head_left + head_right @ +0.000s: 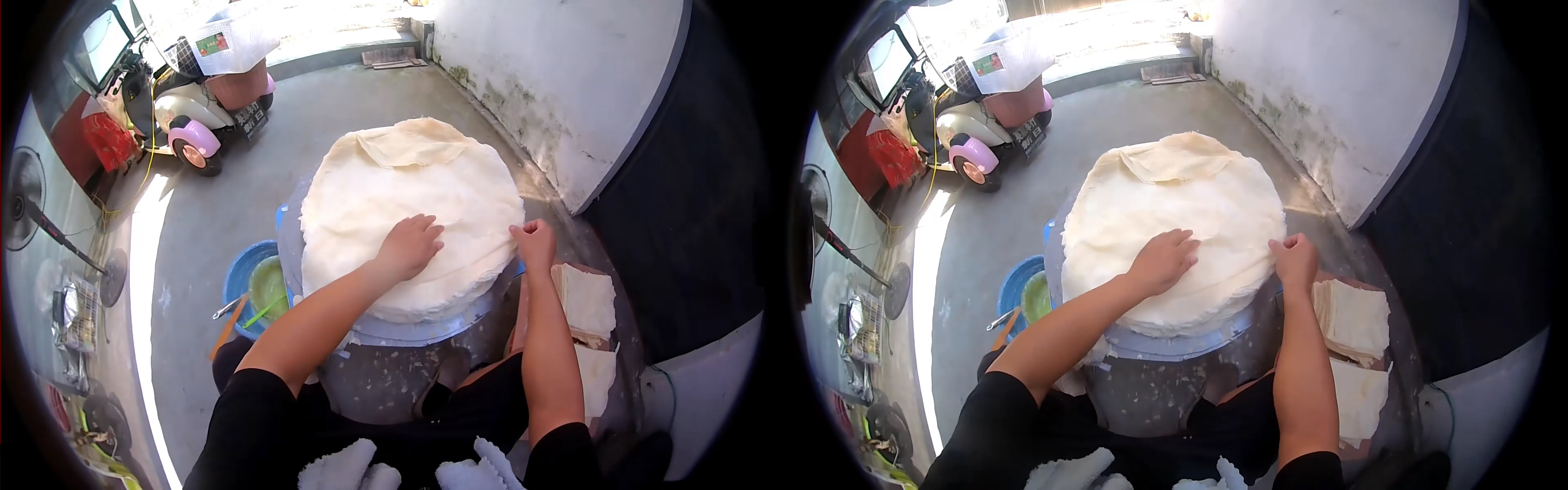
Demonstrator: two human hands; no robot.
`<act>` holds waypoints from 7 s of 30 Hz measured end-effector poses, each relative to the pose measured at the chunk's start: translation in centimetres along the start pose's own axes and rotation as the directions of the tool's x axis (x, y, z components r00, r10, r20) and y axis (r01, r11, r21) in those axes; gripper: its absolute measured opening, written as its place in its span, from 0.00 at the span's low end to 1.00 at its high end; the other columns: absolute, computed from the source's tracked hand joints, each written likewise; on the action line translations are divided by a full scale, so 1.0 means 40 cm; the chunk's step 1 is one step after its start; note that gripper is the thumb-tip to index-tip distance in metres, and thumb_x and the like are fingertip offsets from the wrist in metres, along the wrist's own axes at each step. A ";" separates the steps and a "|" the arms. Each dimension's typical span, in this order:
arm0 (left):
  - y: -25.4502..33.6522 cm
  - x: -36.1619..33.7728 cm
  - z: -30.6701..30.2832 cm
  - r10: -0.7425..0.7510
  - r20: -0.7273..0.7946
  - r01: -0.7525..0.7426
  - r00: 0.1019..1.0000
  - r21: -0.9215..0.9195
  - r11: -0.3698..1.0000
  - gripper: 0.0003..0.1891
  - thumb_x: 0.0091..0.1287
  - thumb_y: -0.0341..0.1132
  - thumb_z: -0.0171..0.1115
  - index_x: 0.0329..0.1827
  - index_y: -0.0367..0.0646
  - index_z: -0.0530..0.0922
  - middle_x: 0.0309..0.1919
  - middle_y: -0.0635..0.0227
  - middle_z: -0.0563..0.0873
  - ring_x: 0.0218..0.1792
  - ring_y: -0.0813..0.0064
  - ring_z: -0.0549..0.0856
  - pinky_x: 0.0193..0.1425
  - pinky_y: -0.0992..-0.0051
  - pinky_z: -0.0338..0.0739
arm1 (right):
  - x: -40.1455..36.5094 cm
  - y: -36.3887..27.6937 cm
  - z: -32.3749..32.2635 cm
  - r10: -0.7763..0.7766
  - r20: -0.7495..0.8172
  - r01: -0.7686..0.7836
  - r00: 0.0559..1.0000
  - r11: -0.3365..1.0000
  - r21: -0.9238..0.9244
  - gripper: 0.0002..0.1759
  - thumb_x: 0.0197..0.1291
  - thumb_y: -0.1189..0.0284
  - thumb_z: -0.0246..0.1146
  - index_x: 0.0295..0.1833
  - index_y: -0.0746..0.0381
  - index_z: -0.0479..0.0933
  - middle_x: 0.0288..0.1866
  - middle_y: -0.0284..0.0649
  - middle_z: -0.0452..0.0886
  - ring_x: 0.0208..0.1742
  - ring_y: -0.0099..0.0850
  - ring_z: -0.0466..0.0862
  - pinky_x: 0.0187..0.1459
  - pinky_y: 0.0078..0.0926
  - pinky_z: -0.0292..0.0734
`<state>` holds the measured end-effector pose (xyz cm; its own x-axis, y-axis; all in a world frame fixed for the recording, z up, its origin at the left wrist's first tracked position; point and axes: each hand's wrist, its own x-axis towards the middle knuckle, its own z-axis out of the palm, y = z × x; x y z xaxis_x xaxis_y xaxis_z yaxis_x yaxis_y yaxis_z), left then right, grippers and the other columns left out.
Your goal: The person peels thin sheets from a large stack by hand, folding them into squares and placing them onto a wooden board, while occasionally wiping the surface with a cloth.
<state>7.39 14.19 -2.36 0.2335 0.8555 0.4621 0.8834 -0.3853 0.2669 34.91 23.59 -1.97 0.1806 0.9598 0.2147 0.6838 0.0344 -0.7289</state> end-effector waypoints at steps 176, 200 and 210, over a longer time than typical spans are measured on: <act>0.529 -0.108 -0.103 -0.044 0.738 0.699 0.673 -0.654 -0.288 0.23 0.76 0.38 0.59 0.69 0.35 0.69 0.63 0.54 0.78 0.63 0.61 0.80 0.67 0.59 0.78 | -0.413 0.012 -0.495 0.207 0.220 -0.219 0.953 -0.031 0.975 0.23 0.65 0.80 0.59 0.66 0.67 0.70 0.58 0.48 0.82 0.56 0.41 0.85 0.58 0.39 0.84; 0.894 -0.076 0.482 -0.334 0.711 0.732 0.618 -0.367 0.574 0.18 0.63 0.24 0.56 0.57 0.35 0.78 0.53 0.45 0.86 0.56 0.48 0.85 0.60 0.60 0.79 | -0.727 0.494 -0.415 0.827 0.051 -0.219 0.560 0.088 0.972 0.20 0.69 0.68 0.62 0.62 0.64 0.72 0.48 0.45 0.85 0.41 0.36 0.89 0.37 0.36 0.89; 0.874 -0.069 0.462 -0.269 0.627 0.559 0.731 -0.323 0.764 0.18 0.65 0.28 0.56 0.58 0.35 0.73 0.52 0.40 0.85 0.56 0.42 0.84 0.61 0.54 0.78 | -0.703 0.626 -0.538 0.845 -0.163 -0.533 0.509 0.458 0.712 0.23 0.69 0.58 0.61 0.39 0.72 0.80 0.20 0.42 0.81 0.13 0.30 0.79 0.12 0.25 0.72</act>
<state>45.13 4.76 -9.94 0.1875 0.9460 -0.2644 0.6737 0.0721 0.7355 62.16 -8.54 -12.28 0.7853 0.4719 -0.4009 -0.2863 -0.2973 -0.9108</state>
